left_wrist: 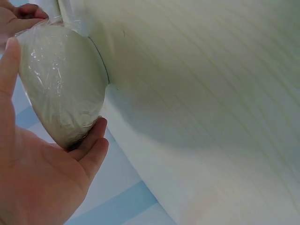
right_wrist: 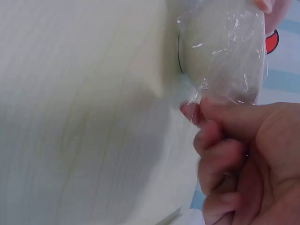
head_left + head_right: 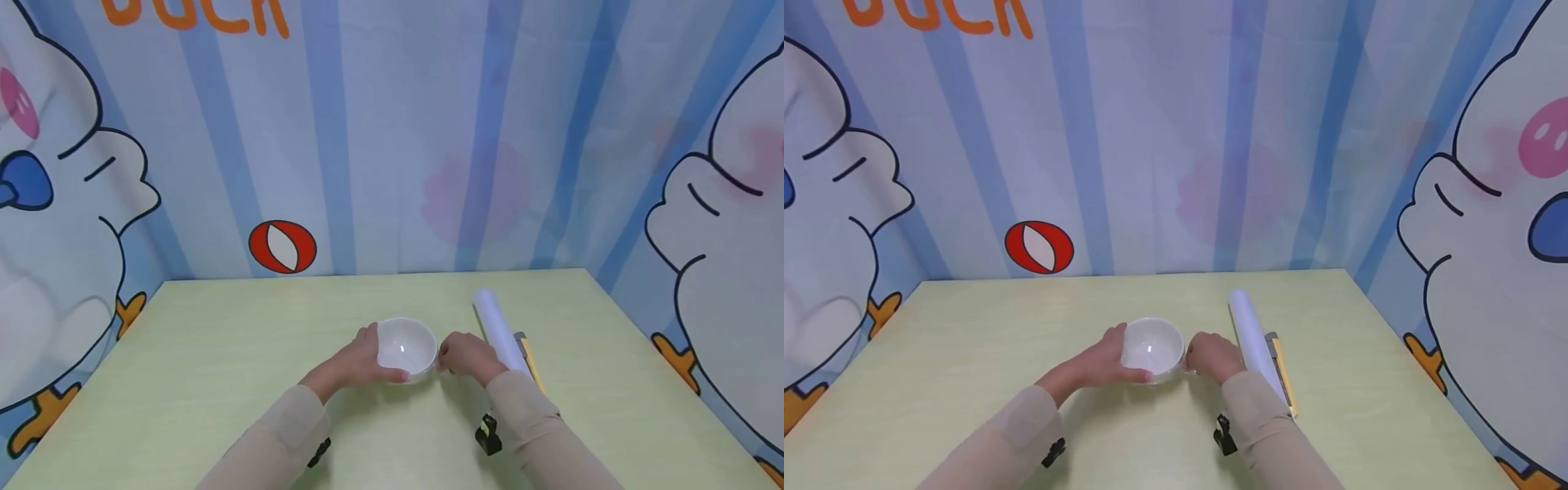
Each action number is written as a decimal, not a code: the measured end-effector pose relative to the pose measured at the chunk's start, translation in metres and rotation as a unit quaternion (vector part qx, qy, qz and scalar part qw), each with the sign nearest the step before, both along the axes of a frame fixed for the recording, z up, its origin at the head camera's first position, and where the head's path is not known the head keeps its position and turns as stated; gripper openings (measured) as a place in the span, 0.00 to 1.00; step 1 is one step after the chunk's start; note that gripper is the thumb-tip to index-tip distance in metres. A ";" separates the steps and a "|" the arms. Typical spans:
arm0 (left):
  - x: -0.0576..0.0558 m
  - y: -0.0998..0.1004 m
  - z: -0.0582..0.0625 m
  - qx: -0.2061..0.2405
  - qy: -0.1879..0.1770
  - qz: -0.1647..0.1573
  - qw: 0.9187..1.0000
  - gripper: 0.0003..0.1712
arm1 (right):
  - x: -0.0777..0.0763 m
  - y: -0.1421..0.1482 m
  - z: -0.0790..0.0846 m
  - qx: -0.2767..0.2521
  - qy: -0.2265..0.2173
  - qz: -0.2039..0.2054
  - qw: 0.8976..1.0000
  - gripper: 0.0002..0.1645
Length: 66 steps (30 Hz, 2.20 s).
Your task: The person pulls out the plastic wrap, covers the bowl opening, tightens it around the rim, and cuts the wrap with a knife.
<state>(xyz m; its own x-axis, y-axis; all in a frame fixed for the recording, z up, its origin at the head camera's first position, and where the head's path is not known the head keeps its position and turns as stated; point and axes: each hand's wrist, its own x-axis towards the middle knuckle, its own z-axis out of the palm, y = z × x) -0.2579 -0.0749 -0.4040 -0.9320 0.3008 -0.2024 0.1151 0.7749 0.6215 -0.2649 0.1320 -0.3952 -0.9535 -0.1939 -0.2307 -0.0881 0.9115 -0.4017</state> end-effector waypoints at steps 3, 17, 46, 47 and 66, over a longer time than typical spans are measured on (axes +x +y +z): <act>0.000 -0.001 0.000 0.004 0.000 -0.002 1.000 0.63 | -0.006 -0.001 -0.004 -0.058 -0.027 -0.013 0.998 0.06; 0.002 0.001 0.001 0.010 -0.011 -0.001 1.000 0.65 | -0.009 -0.007 -0.022 -0.211 0.012 -0.102 0.972 0.15; 0.002 0.008 -0.001 0.028 -0.007 -0.007 1.000 0.64 | 0.008 -0.007 -0.002 -0.417 -0.121 -0.138 0.890 0.32; 0.002 0.008 -0.002 0.034 -0.006 -0.008 0.999 0.64 | 0.008 -0.007 -0.002 -0.418 -0.120 -0.137 0.890 0.32; -0.005 0.008 -0.020 0.142 0.034 -0.016 0.989 0.57 | 0.003 -0.008 -0.010 -0.402 -0.106 -0.110 0.903 0.30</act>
<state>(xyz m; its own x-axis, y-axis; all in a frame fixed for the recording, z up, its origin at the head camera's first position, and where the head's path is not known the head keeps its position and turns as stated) -0.2633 -0.0668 -0.4244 -0.9295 0.3662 -0.0433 0.1852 0.5651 0.8040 -0.2622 0.1239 -0.4050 -0.9403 -0.1912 -0.2817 0.2164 0.3031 -0.9281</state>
